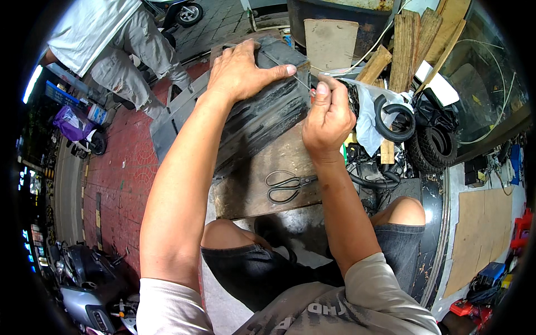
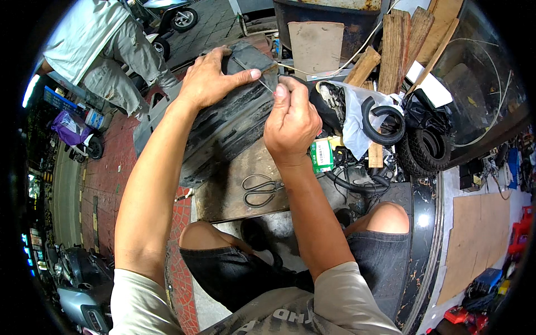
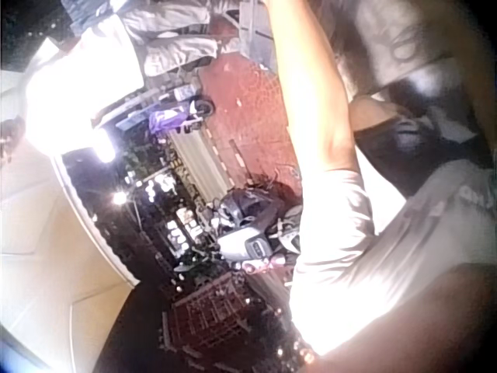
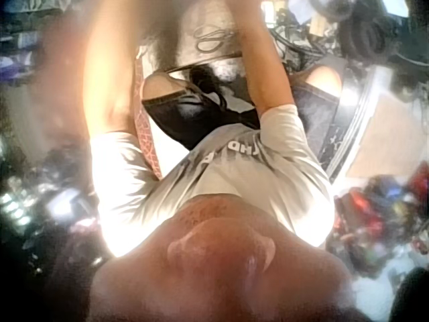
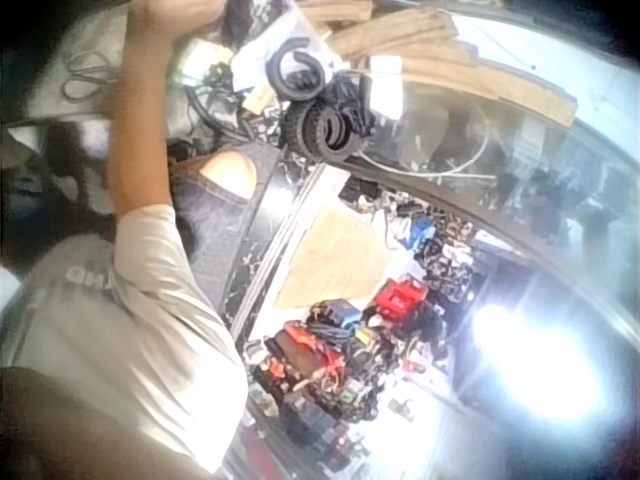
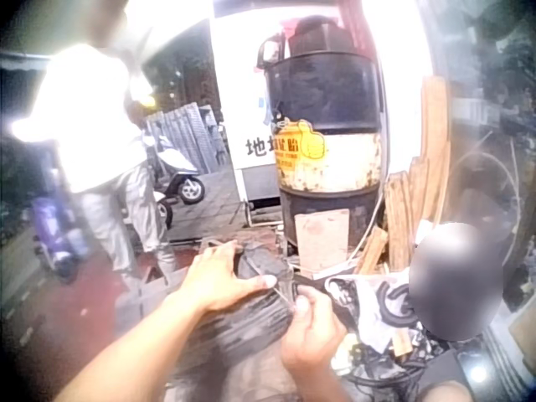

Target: The person uses a screwdriver to pry open a large black plastic battery enclosure, removes an internal wire and component, and then uses the screwdriver to work inside the casing.

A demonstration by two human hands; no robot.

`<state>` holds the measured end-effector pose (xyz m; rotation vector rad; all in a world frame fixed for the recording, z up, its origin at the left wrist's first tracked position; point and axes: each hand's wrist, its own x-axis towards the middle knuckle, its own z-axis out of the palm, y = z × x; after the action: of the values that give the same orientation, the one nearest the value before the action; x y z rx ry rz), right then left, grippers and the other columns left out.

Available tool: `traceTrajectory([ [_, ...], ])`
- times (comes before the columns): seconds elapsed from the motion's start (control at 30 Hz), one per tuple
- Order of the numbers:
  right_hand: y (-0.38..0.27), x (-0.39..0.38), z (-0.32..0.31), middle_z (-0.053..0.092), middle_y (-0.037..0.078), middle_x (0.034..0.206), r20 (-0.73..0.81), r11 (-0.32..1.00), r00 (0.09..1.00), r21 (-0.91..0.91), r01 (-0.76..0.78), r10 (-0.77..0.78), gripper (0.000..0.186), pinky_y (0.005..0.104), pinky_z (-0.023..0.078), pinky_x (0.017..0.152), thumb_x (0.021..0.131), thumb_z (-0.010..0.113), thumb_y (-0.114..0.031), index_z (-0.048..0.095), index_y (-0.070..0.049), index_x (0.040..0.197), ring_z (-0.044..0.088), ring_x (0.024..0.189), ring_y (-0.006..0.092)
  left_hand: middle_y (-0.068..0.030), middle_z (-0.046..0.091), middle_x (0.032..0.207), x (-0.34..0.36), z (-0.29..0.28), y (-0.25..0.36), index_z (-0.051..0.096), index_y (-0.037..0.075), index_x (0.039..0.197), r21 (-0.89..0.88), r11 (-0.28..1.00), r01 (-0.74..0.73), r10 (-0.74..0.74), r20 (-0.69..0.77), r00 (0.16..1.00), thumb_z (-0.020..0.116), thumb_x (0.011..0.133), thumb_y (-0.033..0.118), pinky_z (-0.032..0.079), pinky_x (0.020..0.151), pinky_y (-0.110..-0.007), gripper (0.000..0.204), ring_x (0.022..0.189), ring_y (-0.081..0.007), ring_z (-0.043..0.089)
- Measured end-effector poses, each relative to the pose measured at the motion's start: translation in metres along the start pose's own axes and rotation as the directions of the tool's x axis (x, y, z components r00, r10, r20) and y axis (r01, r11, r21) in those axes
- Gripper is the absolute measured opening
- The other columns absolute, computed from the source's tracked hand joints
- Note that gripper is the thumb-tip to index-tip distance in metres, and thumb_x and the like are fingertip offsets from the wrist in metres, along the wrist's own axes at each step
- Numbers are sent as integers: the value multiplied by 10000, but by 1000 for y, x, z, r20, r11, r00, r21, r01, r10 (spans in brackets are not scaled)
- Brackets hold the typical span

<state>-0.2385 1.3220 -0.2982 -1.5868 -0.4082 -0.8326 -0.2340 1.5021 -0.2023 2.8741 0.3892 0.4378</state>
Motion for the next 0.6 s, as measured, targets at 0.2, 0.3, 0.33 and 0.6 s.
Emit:
traceTrajectory([
  [0.2,7,-10,1,636,194,1016,-33,992,994,70,102,-100,287,421,540,788,969,669,-81,612,47,1219,638,850,332,-308,596,1484,0,0,-1,560,2,1520,4,999,-33,33,2,999,750,687,905,399,1226,-492,1244,1441,-428,533],
  [0.3,1,-10,-1,665,176,965,6,998,1000,66,-10,9,261,419,539,788,978,677,-92,634,28,1206,649,829,345,-312,609,1466,-3,1,-2,571,-11,1504,17,998,-54,54,-3,999,743,720,891,390,1225,-492,1207,1439,-422,533],
  [0.33,-2,-8,-3,673,168,947,43,995,996,57,-86,84,256,419,538,788,980,680,-97,642,21,1204,652,823,351,-312,610,1466,-3,1,-3,572,-11,1504,18,999,-50,50,-4,999,742,720,891,389,1225,-491,1207,1439,-422,533],
  [0.6,2,-13,1,676,184,1062,-36,982,982,12,186,-186,328,444,524,820,940,703,-33,608,38,1246,635,854,344,-302,619,1461,-3,3,-3,576,-9,1503,24,998,-51,51,-18,999,746,729,880,392,1223,-486,1191,1439,-421,535],
])
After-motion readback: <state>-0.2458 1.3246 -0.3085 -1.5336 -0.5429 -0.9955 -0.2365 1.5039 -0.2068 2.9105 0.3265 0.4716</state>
